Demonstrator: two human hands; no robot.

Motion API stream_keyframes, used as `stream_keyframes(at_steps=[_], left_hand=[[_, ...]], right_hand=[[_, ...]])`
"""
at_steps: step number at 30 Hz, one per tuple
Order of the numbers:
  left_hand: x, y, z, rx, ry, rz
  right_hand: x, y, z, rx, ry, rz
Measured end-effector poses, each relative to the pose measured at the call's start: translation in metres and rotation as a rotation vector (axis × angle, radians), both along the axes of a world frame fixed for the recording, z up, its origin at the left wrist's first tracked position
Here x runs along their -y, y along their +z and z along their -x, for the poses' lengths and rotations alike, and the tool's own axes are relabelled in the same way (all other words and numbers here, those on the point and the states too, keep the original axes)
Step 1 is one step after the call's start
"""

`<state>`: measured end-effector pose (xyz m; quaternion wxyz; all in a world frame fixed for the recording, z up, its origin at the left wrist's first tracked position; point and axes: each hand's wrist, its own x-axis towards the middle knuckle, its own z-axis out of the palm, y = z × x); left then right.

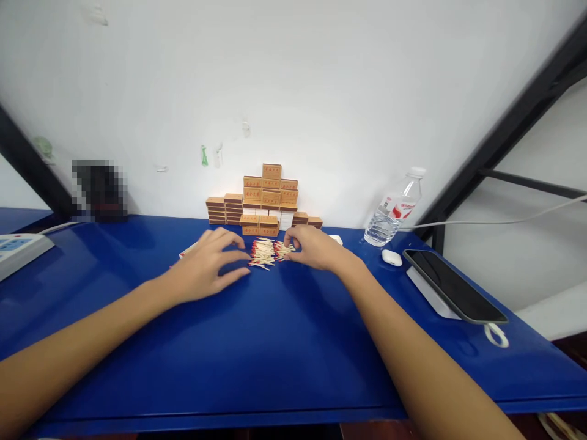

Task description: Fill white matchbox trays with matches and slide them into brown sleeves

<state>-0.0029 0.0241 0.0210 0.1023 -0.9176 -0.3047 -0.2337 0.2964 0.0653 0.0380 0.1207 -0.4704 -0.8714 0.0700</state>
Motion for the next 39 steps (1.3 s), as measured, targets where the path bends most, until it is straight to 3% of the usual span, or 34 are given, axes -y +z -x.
stream_keyframes(at_steps=[3, 5, 9, 12, 17, 19, 23, 25, 27, 31, 35, 39], left_hand=[[-0.018, 0.025, 0.037, -0.02, 0.093, 0.019], [-0.03, 0.038, 0.062, -0.044, 0.298, 0.095], [-0.039, 0.042, 0.083, -0.211, 0.546, 0.314], [-0.037, 0.035, 0.079, -0.274, 0.567, 0.409], [-0.035, 0.032, 0.072, -0.228, 0.511, 0.403], [-0.037, 0.035, 0.074, -0.197, 0.517, 0.387], [-0.04, 0.041, 0.083, -0.178, 0.581, 0.312], [-0.04, 0.043, 0.086, -0.199, 0.59, 0.287], [-0.04, 0.044, 0.087, -0.2, 0.584, 0.265], [-0.039, 0.045, 0.087, -0.149, 0.556, 0.192], [-0.037, 0.044, 0.082, -0.119, 0.494, 0.121], [-0.03, 0.038, 0.068, -0.07, 0.386, 0.084]], right_hand=[[0.001, 0.001, 0.0, 0.005, -0.006, -0.048], [0.002, 0.003, 0.0, 0.007, -0.01, -0.09], [0.003, 0.005, 0.002, 0.008, -0.015, -0.129], [0.002, 0.006, 0.001, 0.008, -0.011, -0.161], [0.013, 0.011, 0.01, -0.084, -0.03, -0.253], [0.025, 0.011, 0.029, -0.185, 0.001, -0.23], [0.049, 0.004, 0.1, -0.383, 0.138, 0.041], [0.054, 0.001, 0.142, -0.312, 0.177, 0.066], [0.053, -0.002, 0.178, -0.153, 0.105, 0.063], [0.047, -0.003, 0.217, 0.051, 0.072, 0.067], [0.05, 0.002, 0.199, 0.068, 0.122, 0.068], [0.042, 0.013, 0.127, -0.054, 0.129, 0.02]])
